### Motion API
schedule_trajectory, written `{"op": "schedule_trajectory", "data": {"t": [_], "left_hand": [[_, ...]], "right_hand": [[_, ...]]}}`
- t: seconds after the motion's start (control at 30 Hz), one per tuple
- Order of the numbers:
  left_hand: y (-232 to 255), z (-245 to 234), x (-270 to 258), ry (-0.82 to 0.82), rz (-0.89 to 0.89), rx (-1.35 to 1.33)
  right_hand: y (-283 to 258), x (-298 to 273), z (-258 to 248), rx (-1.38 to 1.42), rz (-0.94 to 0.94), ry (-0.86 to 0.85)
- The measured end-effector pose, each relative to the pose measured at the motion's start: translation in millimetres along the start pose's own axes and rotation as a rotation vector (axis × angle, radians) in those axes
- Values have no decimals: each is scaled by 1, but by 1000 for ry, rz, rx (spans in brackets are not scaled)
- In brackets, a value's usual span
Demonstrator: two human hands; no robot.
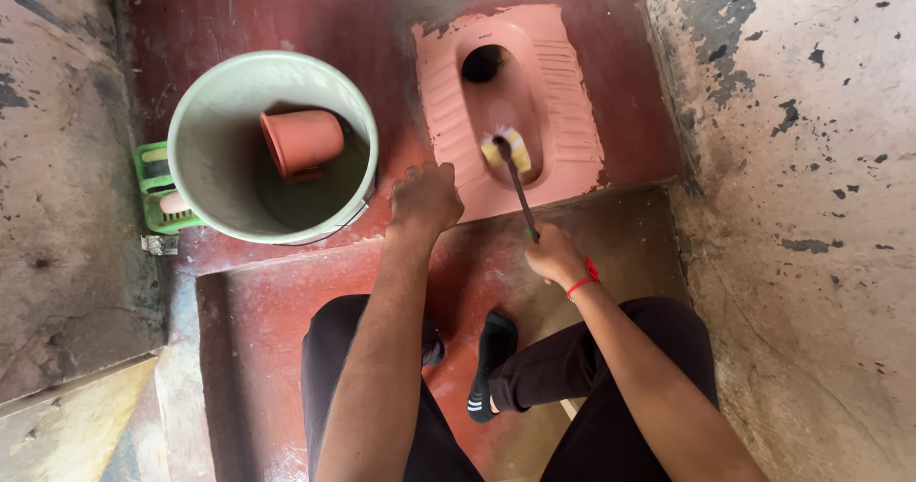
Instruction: The person scrubs the interior surfaces of a squat toilet using a long-handled brush and periodically pours water from a bucket using a plastic mug.
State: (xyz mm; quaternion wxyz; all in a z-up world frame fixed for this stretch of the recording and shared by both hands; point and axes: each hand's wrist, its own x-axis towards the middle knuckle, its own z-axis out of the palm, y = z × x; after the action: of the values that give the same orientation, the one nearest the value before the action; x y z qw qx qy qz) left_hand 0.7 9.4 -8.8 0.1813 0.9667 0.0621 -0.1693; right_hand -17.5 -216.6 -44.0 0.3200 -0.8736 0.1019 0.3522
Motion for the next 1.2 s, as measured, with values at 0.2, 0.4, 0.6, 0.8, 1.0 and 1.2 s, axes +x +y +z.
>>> {"op": "schedule_trajectory", "data": {"t": [0.2, 0.4, 0.6, 0.8, 1.0, 1.2], "left_hand": [[-2, -8, -4, -22, -30, -35], [-6, -3, -6, -9, -13, -19], [-5, -3, -2, -19, -23, -24], [-3, -5, 0, -14, -28, -33], [-1, 0, 1, -24, -37, -28], [-2, 0, 3, -18, -30, -24]], "right_hand": [[-9, -14, 15, -60, -28, -18], [-5, -5, 14, -55, -14, -2], [-2, -11, 14, -52, -40, 22], [-7, -14, 23, -83, -18, 5], [5, -8, 15, -92, -52, 25], [1, -19, 23, -109, -37, 20]]}}
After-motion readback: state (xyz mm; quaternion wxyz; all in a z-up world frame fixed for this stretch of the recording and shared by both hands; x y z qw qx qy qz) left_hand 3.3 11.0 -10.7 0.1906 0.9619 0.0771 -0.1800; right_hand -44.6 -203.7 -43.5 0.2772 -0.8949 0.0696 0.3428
